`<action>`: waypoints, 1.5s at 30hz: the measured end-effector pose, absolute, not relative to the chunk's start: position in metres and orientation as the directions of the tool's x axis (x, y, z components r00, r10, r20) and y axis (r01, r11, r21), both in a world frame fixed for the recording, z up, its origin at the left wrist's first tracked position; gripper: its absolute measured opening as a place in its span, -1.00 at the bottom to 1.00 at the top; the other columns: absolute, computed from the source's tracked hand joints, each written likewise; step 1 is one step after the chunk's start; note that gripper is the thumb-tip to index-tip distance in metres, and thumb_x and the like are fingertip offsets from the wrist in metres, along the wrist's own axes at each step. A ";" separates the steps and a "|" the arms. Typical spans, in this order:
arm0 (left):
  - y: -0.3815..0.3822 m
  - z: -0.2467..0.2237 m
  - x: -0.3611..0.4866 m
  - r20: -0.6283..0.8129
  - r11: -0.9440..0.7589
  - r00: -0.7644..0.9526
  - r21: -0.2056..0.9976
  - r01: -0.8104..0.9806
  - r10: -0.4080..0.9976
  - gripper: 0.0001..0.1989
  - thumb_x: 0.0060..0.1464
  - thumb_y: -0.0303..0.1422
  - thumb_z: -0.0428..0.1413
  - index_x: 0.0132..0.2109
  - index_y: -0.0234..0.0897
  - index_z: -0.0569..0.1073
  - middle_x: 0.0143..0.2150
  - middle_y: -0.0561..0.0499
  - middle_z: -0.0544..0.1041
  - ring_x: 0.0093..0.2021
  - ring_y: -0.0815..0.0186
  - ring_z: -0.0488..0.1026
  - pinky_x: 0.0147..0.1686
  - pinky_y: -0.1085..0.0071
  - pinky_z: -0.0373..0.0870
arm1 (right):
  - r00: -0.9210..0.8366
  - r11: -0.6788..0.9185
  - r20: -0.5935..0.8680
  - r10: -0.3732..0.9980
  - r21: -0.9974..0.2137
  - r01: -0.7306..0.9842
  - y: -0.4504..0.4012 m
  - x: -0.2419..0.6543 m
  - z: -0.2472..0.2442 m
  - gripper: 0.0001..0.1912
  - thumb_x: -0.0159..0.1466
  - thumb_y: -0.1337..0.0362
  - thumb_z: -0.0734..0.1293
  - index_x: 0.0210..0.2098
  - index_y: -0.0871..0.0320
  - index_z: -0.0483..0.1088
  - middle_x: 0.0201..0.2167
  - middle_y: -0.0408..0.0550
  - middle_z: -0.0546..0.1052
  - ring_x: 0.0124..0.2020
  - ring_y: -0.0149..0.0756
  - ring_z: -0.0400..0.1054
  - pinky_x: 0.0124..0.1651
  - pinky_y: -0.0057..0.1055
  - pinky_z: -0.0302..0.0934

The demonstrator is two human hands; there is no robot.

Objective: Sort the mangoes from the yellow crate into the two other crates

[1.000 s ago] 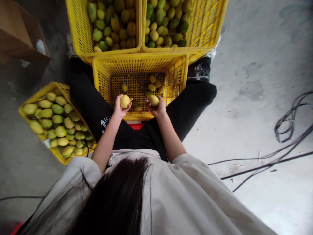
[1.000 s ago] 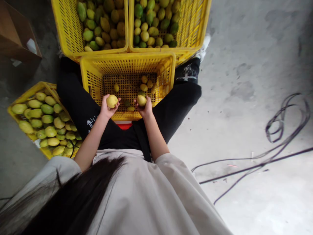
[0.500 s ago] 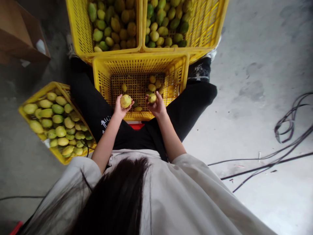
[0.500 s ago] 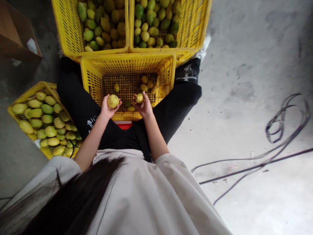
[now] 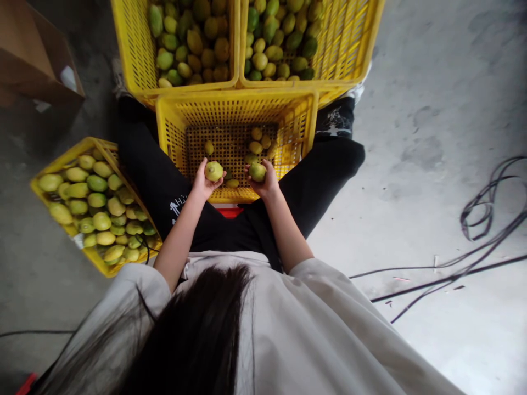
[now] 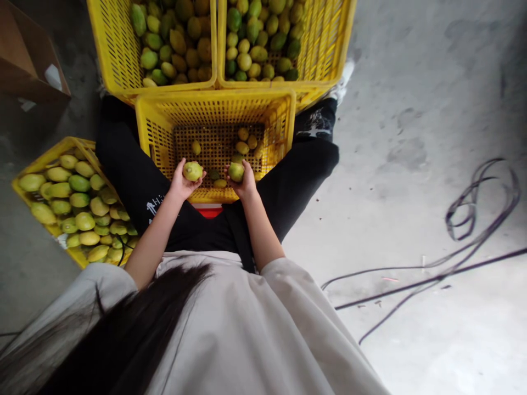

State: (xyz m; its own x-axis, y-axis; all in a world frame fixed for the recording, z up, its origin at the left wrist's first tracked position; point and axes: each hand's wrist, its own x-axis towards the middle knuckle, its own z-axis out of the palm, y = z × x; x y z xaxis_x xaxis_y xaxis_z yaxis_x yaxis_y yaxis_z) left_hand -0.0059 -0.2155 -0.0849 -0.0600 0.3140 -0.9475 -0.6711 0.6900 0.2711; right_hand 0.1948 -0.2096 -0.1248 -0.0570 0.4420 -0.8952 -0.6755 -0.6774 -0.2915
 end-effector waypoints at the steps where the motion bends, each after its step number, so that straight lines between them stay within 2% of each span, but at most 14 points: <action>1: -0.216 -0.084 -0.006 -0.947 0.700 -0.048 0.267 -0.662 0.316 -0.65 0.47 0.01 0.38 0.17 -0.07 0.69 -0.26 0.05 0.70 -0.34 0.27 0.77 -0.36 0.51 0.64 | -0.049 -0.679 -0.894 0.445 -0.301 -0.670 -0.210 0.195 -0.126 -0.68 0.56 -0.08 0.54 -0.10 0.00 0.52 -0.40 -0.15 0.65 -0.41 -0.29 0.60 -0.52 -0.55 0.40; 6: -0.221 -0.077 -0.002 -0.938 0.715 -0.030 0.284 -0.639 0.346 -0.74 0.32 -0.28 0.44 0.10 -0.09 0.65 -0.24 0.11 0.67 -0.24 0.27 0.81 -0.04 0.36 0.80 | 0.051 -0.644 -0.919 0.392 -0.314 -0.698 -0.210 0.190 -0.128 -0.77 0.51 0.01 0.60 -0.07 -0.06 0.55 -0.36 -0.20 0.62 -0.30 -0.25 0.62 -0.40 -0.48 0.54; 10: -0.221 -0.072 0.001 -0.920 0.644 -0.093 0.336 -0.687 0.381 -0.80 0.31 -0.36 0.41 0.02 -0.11 0.62 -0.14 0.07 0.71 -0.02 0.19 0.86 0.19 0.26 0.80 | 0.078 -0.608 -0.916 0.394 -0.324 -0.725 -0.208 0.190 -0.130 -0.72 0.60 -0.01 0.53 -0.16 -0.02 0.51 -0.33 -0.16 0.64 -0.32 -0.31 0.62 -0.48 -0.56 0.41; 13: -0.219 -0.072 0.001 -0.926 0.636 -0.087 0.319 -0.702 0.368 -0.71 0.30 -0.24 0.47 0.09 -0.13 0.64 -0.07 -0.03 0.77 0.13 0.05 0.87 0.20 0.20 0.81 | 0.090 -0.585 -0.899 0.428 -0.352 -0.730 -0.209 0.194 -0.134 -0.65 0.48 -0.05 0.64 -0.18 -0.04 0.49 -0.32 -0.15 0.65 -0.29 -0.26 0.65 -0.50 -0.54 0.40; 16: -0.219 -0.074 0.000 -0.929 0.661 -0.039 0.291 -0.692 0.368 -0.60 0.30 -0.15 0.48 0.17 -0.16 0.66 -0.03 -0.12 0.81 0.15 -0.02 0.87 0.16 0.16 0.83 | 0.116 -0.539 -0.900 0.420 -0.350 -0.766 -0.210 0.197 -0.137 -0.69 0.45 0.03 0.63 -0.17 -0.04 0.47 -0.37 -0.23 0.60 -0.34 -0.30 0.62 -0.46 -0.53 0.42; 19: -0.220 -0.077 0.000 -0.930 0.652 -0.055 0.296 -0.698 0.364 -0.61 0.29 -0.19 0.46 0.19 -0.15 0.68 -0.03 -0.10 0.81 0.11 0.03 0.86 0.18 0.15 0.83 | 0.115 -0.560 -0.911 0.396 -0.339 -0.756 -0.211 0.198 -0.138 -0.79 0.44 0.10 0.56 -0.12 -0.05 0.47 -0.40 -0.31 0.55 -0.42 -0.37 0.57 -0.50 -0.56 0.30; 22: -0.220 -0.078 0.000 -0.929 0.628 -0.116 0.325 -0.707 0.351 -0.63 0.28 -0.25 0.45 0.19 -0.11 0.69 -0.05 -0.03 0.80 0.06 0.12 0.83 0.22 0.17 0.81 | 0.102 -0.595 -0.906 0.410 -0.351 -0.723 -0.210 0.195 -0.137 -0.81 0.44 0.13 0.54 -0.04 -0.07 0.50 -0.34 -0.30 0.60 -0.36 -0.35 0.60 -0.48 -0.54 0.26; 25: -0.218 -0.078 0.000 -0.929 0.632 -0.109 0.324 -0.704 0.355 -0.67 0.33 -0.25 0.46 0.18 -0.13 0.70 -0.03 -0.06 0.80 0.05 0.13 0.83 0.18 0.24 0.81 | 0.036 -0.628 -0.898 0.439 -0.335 -0.702 -0.209 0.194 -0.135 -0.77 0.47 0.05 0.58 -0.06 -0.04 0.51 -0.27 -0.21 0.68 -0.33 -0.33 0.58 -0.45 -0.54 0.27; 28: -0.217 -0.077 0.001 -0.924 0.652 -0.063 0.313 -0.690 0.376 -0.71 0.43 -0.19 0.44 0.19 -0.16 0.72 -0.02 -0.11 0.81 0.00 0.14 0.85 0.04 0.34 0.79 | -0.047 -0.659 -0.880 0.473 -0.318 -0.681 -0.209 0.194 -0.130 -0.73 0.49 -0.03 0.57 -0.06 -0.03 0.54 -0.24 -0.16 0.71 -0.34 -0.30 0.56 -0.48 -0.54 0.27; 31: -0.217 -0.077 0.002 -0.925 0.671 -0.052 0.312 -0.673 0.377 -0.64 0.47 -0.09 0.45 0.24 -0.17 0.74 -0.01 -0.12 0.81 -0.11 0.17 0.84 -0.13 0.40 0.73 | -0.057 -0.668 -0.885 0.462 -0.306 -0.678 -0.210 0.193 -0.124 -0.85 0.54 0.11 0.45 0.01 -0.02 0.59 -0.27 -0.16 0.69 -0.30 -0.28 0.61 -0.39 -0.52 0.37; 34: -0.216 -0.080 0.001 -0.929 0.685 -0.044 0.303 -0.663 0.369 -0.56 0.52 0.07 0.38 0.24 -0.15 0.76 -0.05 -0.12 0.83 -0.23 0.21 0.80 -0.32 0.44 0.61 | -0.039 -0.691 -0.884 0.466 -0.336 -0.641 -0.211 0.189 -0.120 -0.89 0.50 0.17 0.51 -0.01 -0.02 0.59 -0.31 -0.19 0.68 -0.37 -0.31 0.57 -0.42 -0.53 0.33; 38: -0.214 -0.083 -0.003 -0.925 0.683 0.003 0.277 -0.676 0.379 -0.48 0.62 0.18 0.18 0.20 -0.13 0.76 -0.19 -0.06 0.80 -0.39 0.27 0.72 -0.54 0.48 0.40 | -0.046 -0.730 -0.869 0.492 -0.383 -0.566 -0.211 0.187 -0.121 -0.58 0.44 -0.07 0.70 -0.20 -0.01 0.49 -0.39 -0.21 0.65 -0.51 -0.40 0.41 -0.55 -0.55 0.18; 41: -0.214 -0.083 -0.004 -0.927 0.695 0.051 0.242 -0.677 0.372 -0.45 0.57 0.21 0.22 0.20 -0.16 0.73 -0.22 -0.05 0.77 -0.42 0.25 0.69 -0.57 0.48 0.35 | -0.104 -0.788 -0.880 0.464 -0.356 -0.502 -0.211 0.187 -0.123 -0.60 0.52 -0.08 0.63 -0.21 0.01 0.50 -0.39 -0.16 0.66 -0.53 -0.41 0.37 -0.56 -0.55 0.13; 45: -0.218 -0.082 0.001 -0.929 0.727 0.079 0.227 -0.648 0.361 -0.48 0.49 0.19 0.36 0.17 -0.18 0.71 -0.24 -0.03 0.75 -0.37 0.22 0.70 -0.48 0.44 0.45 | -0.196 -0.835 -0.880 0.432 -0.309 -0.455 -0.212 0.190 -0.118 -0.81 0.57 0.02 0.50 -0.04 -0.02 0.56 -0.39 -0.17 0.67 -0.49 -0.36 0.39 -0.54 -0.55 0.10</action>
